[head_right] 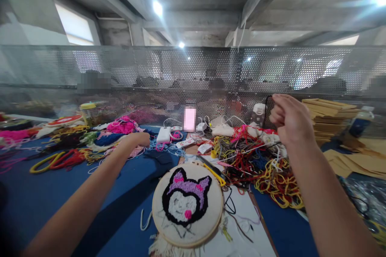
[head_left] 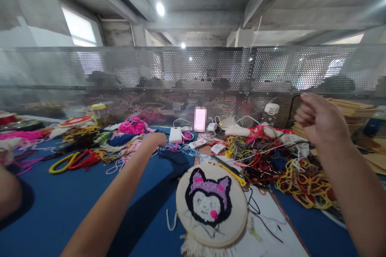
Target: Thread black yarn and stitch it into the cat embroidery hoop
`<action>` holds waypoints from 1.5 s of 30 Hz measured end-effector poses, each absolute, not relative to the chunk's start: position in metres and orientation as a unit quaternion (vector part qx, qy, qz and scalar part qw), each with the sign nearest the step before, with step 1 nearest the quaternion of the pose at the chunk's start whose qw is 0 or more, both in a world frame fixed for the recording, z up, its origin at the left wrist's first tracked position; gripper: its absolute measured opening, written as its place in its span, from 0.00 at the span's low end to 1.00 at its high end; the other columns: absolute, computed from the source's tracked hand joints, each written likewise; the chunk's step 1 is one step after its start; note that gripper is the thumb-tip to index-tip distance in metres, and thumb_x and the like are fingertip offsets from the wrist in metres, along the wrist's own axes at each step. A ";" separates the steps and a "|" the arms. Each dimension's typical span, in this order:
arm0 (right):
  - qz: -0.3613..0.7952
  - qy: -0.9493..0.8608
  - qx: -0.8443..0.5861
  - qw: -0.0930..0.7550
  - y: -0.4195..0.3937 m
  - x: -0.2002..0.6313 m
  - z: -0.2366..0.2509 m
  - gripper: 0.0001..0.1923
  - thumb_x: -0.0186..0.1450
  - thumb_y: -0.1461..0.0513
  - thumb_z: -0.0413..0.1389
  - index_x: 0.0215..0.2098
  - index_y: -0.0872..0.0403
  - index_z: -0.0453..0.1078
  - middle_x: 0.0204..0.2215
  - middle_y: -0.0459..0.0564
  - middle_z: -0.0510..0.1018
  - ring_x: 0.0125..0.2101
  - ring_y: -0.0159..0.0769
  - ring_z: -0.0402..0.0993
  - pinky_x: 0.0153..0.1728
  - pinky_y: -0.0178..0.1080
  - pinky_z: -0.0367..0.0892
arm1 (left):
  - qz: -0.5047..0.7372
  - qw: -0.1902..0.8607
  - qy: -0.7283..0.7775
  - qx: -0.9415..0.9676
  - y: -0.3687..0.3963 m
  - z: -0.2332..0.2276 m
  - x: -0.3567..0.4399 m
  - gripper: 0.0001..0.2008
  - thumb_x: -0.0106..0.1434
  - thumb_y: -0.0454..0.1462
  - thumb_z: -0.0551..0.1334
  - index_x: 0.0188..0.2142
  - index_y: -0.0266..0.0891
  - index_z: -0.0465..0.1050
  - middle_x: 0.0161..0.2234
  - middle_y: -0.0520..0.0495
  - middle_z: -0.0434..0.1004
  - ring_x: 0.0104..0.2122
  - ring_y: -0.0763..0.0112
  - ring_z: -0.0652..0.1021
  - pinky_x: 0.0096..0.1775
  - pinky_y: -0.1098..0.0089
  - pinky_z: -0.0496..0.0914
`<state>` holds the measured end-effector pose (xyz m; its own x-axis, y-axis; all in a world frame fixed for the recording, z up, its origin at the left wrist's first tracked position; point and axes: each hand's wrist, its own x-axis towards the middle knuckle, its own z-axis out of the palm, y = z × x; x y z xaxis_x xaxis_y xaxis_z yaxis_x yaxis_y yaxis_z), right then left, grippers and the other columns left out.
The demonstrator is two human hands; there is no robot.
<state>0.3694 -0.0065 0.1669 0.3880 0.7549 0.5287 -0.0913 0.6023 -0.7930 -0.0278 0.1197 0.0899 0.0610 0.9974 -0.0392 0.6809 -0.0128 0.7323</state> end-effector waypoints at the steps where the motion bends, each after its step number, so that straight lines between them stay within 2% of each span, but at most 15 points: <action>1: 0.291 -0.490 -0.355 0.741 -0.008 0.366 0.166 0.13 0.50 0.62 0.61 0.17 0.52 0.60 0.08 0.35 0.49 0.10 0.20 0.40 0.14 0.35 0.34 | 0.245 0.277 0.654 0.660 0.117 0.089 -0.026 0.16 0.63 0.41 0.55 0.49 0.36 0.64 0.47 0.43 0.67 0.42 0.65 0.72 0.41 0.59 0.69; 4: 0.338 -0.561 -0.418 0.630 -0.006 0.349 0.158 0.08 0.49 0.60 0.62 0.22 0.54 0.68 0.09 0.36 0.52 0.11 0.20 0.42 0.14 0.34 0.34 | 0.226 0.223 0.695 0.645 0.109 0.092 -0.014 0.15 0.61 0.38 0.57 0.47 0.34 0.65 0.46 0.41 0.68 0.44 0.62 0.71 0.42 0.58 0.68; 8: 0.330 -0.652 -0.480 0.485 -0.007 0.321 0.149 0.10 0.51 0.55 0.60 0.26 0.54 0.71 0.11 0.39 0.56 0.12 0.22 0.46 0.14 0.32 0.37 | 0.221 0.222 0.646 0.696 0.093 0.106 0.011 0.04 0.52 0.30 0.63 0.28 0.29 0.73 0.37 0.33 0.74 0.48 0.46 0.69 0.43 0.59 0.65; 10: 0.319 -0.674 -0.487 0.455 -0.010 0.310 0.148 0.10 0.52 0.55 0.60 0.25 0.54 0.72 0.11 0.40 0.60 0.13 0.22 0.48 0.13 0.32 0.40 | 0.209 0.265 0.587 0.736 0.082 0.115 0.026 0.04 0.53 0.33 0.62 0.25 0.33 0.74 0.32 0.38 0.77 0.44 0.51 0.73 0.41 0.64 0.65; 11: 0.316 -0.679 -0.490 0.445 -0.011 0.306 0.148 0.10 0.52 0.56 0.60 0.25 0.54 0.72 0.11 0.40 0.60 0.13 0.22 0.48 0.13 0.32 0.41 | 0.209 0.290 0.552 0.753 0.076 0.118 0.034 0.05 0.55 0.34 0.60 0.29 0.36 0.75 0.33 0.41 0.78 0.42 0.57 0.74 0.40 0.67 0.66; 12: 0.313 -0.683 -0.493 0.440 -0.012 0.302 0.148 0.09 0.52 0.56 0.59 0.25 0.54 0.72 0.11 0.40 0.61 0.13 0.22 0.48 0.14 0.32 0.41 | 0.216 0.331 0.498 0.772 0.070 0.120 0.042 0.08 0.57 0.35 0.58 0.36 0.40 0.75 0.38 0.45 0.78 0.42 0.63 0.74 0.40 0.70 0.66; 14: 0.305 -0.689 -0.494 0.434 -0.014 0.297 0.147 0.09 0.53 0.56 0.59 0.26 0.54 0.73 0.12 0.40 0.62 0.13 0.22 0.48 0.14 0.32 0.42 | 0.254 0.504 0.293 0.771 0.058 0.121 0.057 0.17 0.60 0.35 0.57 0.49 0.40 0.69 0.48 0.43 0.73 0.47 0.66 0.71 0.45 0.71 0.64; 16: 0.299 -0.700 -0.487 0.428 -0.013 0.294 0.146 0.09 0.53 0.56 0.59 0.26 0.54 0.72 0.14 0.41 0.64 0.15 0.23 0.51 0.15 0.32 0.44 | 0.256 0.602 0.196 0.731 0.047 0.117 0.070 0.18 0.61 0.37 0.56 0.52 0.39 0.66 0.50 0.41 0.70 0.49 0.66 0.71 0.47 0.70 0.63; 19: 0.291 -0.719 -0.479 0.412 -0.008 0.291 0.140 0.09 0.53 0.57 0.58 0.25 0.55 0.72 0.15 0.43 0.66 0.17 0.25 0.56 0.17 0.32 0.48 | 0.245 0.669 0.173 0.680 0.038 0.105 0.085 0.19 0.61 0.39 0.58 0.51 0.37 0.65 0.44 0.37 0.73 0.41 0.66 0.75 0.44 0.67 0.66; 25: 0.278 -0.752 -0.470 0.369 0.011 0.282 0.111 0.08 0.55 0.58 0.55 0.26 0.55 0.71 0.17 0.44 0.70 0.19 0.28 0.62 0.21 0.32 0.54 | 0.273 0.706 0.197 0.623 0.042 0.074 0.104 0.15 0.57 0.44 0.61 0.38 0.35 0.69 0.29 0.46 0.73 0.24 0.74 0.75 0.28 0.73 0.66; 29: 0.262 -0.750 -0.491 0.357 0.023 0.276 0.091 0.07 0.55 0.59 0.55 0.24 0.55 0.70 0.13 0.42 0.67 0.17 0.29 0.62 0.18 0.31 0.52 | 0.290 0.716 0.253 0.582 0.051 0.056 0.109 0.14 0.53 0.44 0.64 0.28 0.34 0.67 0.17 0.56 0.63 0.12 0.86 0.59 0.16 0.79 0.49; 32: 0.264 -0.750 -0.492 0.355 0.025 0.276 0.087 0.08 0.55 0.59 0.55 0.24 0.55 0.70 0.16 0.45 0.71 0.19 0.30 0.65 0.20 0.32 0.55 | 0.282 0.712 0.255 0.591 0.054 0.051 0.109 0.15 0.54 0.45 0.62 0.25 0.35 0.65 0.13 0.59 0.56 0.11 0.86 0.50 0.15 0.77 0.41; 36: 0.254 -0.756 -0.493 0.348 0.025 0.278 0.088 0.09 0.55 0.58 0.55 0.24 0.55 0.71 0.18 0.47 0.73 0.20 0.31 0.66 0.21 0.32 0.55 | 0.304 0.679 0.257 0.616 0.053 0.051 0.109 0.14 0.56 0.46 0.61 0.29 0.36 0.66 0.11 0.60 0.54 0.11 0.84 0.50 0.15 0.76 0.40; 41: 0.212 -0.755 -0.511 0.352 0.030 0.280 0.082 0.10 0.55 0.57 0.55 0.23 0.55 0.71 0.13 0.42 0.66 0.17 0.29 0.58 0.18 0.32 0.50 | 0.303 0.676 0.292 0.605 0.053 0.047 0.113 0.11 0.55 0.42 0.61 0.26 0.36 0.65 0.10 0.58 0.57 0.09 0.83 0.53 0.15 0.76 0.40; 45: 0.187 -0.746 -0.517 0.376 0.035 0.283 0.080 0.15 0.57 0.54 0.53 0.20 0.55 0.68 0.14 0.42 0.61 0.18 0.28 0.55 0.20 0.32 0.48 | 0.313 0.696 0.327 0.558 0.060 0.040 0.112 0.10 0.54 0.41 0.61 0.28 0.35 0.67 0.12 0.57 0.61 0.10 0.84 0.54 0.15 0.77 0.42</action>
<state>0.2834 0.0355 0.0797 -0.1834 0.9118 0.3674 0.6303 0.3958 -0.6679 0.1118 0.0601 0.0404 0.5912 0.7996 -0.1051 -0.0702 0.1808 0.9810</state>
